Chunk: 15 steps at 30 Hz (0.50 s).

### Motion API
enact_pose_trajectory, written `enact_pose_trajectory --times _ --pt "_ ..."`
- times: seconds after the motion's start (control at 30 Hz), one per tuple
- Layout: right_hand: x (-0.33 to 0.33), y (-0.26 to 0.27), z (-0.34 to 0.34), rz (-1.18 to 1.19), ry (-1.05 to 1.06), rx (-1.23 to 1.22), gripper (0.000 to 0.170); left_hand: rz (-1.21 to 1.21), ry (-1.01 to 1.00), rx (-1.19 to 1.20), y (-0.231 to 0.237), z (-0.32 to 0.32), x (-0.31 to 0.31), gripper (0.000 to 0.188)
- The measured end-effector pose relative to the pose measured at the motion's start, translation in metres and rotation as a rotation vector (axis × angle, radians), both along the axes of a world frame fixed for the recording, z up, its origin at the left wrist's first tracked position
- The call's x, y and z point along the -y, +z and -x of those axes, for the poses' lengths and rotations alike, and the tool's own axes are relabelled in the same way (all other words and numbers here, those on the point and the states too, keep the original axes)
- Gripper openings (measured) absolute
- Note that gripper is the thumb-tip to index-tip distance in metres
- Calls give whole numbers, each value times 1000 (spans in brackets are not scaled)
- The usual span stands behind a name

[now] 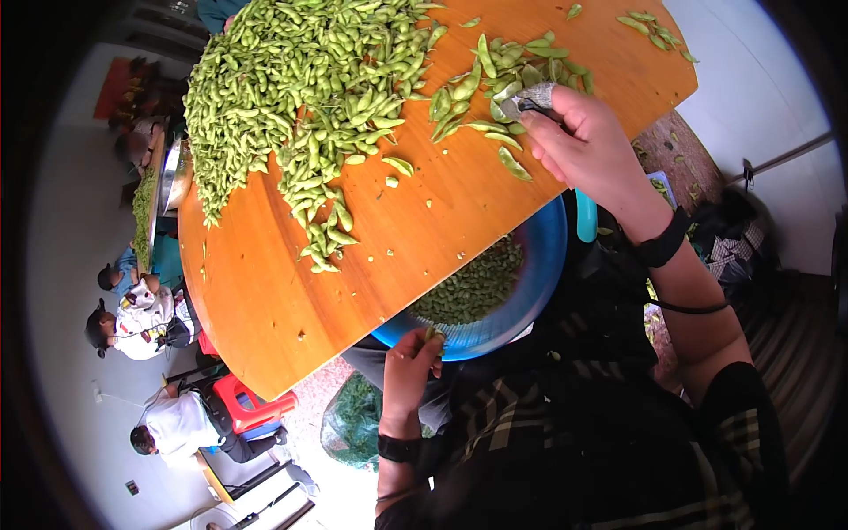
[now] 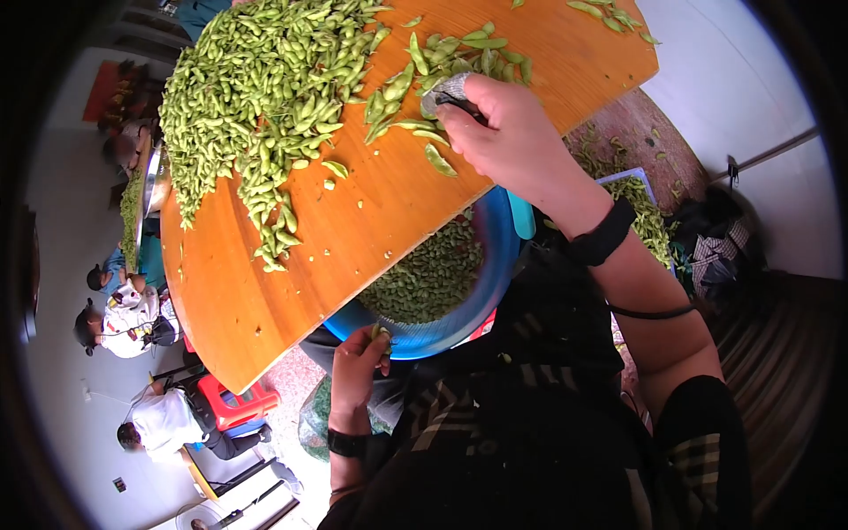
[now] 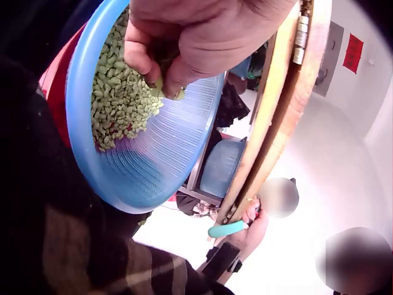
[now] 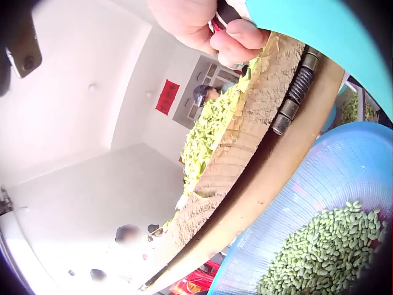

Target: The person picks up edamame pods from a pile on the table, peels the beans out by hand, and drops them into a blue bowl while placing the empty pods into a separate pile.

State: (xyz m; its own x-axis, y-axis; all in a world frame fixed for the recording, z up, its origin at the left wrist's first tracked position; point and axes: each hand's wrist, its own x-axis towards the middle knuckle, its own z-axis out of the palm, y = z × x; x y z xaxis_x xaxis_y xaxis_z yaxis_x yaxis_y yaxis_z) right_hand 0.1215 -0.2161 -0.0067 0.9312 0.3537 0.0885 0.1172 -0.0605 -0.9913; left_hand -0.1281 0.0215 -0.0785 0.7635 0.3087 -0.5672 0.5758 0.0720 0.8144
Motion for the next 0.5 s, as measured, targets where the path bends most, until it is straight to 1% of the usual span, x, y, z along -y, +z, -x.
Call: enact_pose_trajectory --times 0.07,0.17,0.2,0.23,0.27,0.33,0.37,0.4,0.43,0.47,0.5 --pt "2 6 11 -49 27 -53 12 90 74 76 25 0 14 10" --pt "-1 16 44 -61 118 -195 14 121 53 178 62 -15 30 8" --pt "-1 22 55 -10 182 -269 16 141 38 230 71 -22 35 7" --pt "-2 21 63 -2 229 -124 18 152 15 309 75 -30 39 6" --pt "-4 20 70 -10 283 -48 19 136 19 334 84 -40 46 6" --pt "-10 21 83 -140 302 10 19 104 -18 445 90 -58 54 7" --pt "-10 24 83 -80 331 -4 21 101 -25 462 93 -67 58 8" --pt "-10 28 82 -19 361 -17 22 49 -62 494 93 -74 59 9" --pt "-15 28 79 -67 351 20 21 41 -75 509 96 -81 62 8" --pt "-25 23 78 -199 288 35 19 34 -85 528 99 -89 64 8" --pt "-29 18 72 -156 265 74 17 40 -88 546 98 -99 64 10"
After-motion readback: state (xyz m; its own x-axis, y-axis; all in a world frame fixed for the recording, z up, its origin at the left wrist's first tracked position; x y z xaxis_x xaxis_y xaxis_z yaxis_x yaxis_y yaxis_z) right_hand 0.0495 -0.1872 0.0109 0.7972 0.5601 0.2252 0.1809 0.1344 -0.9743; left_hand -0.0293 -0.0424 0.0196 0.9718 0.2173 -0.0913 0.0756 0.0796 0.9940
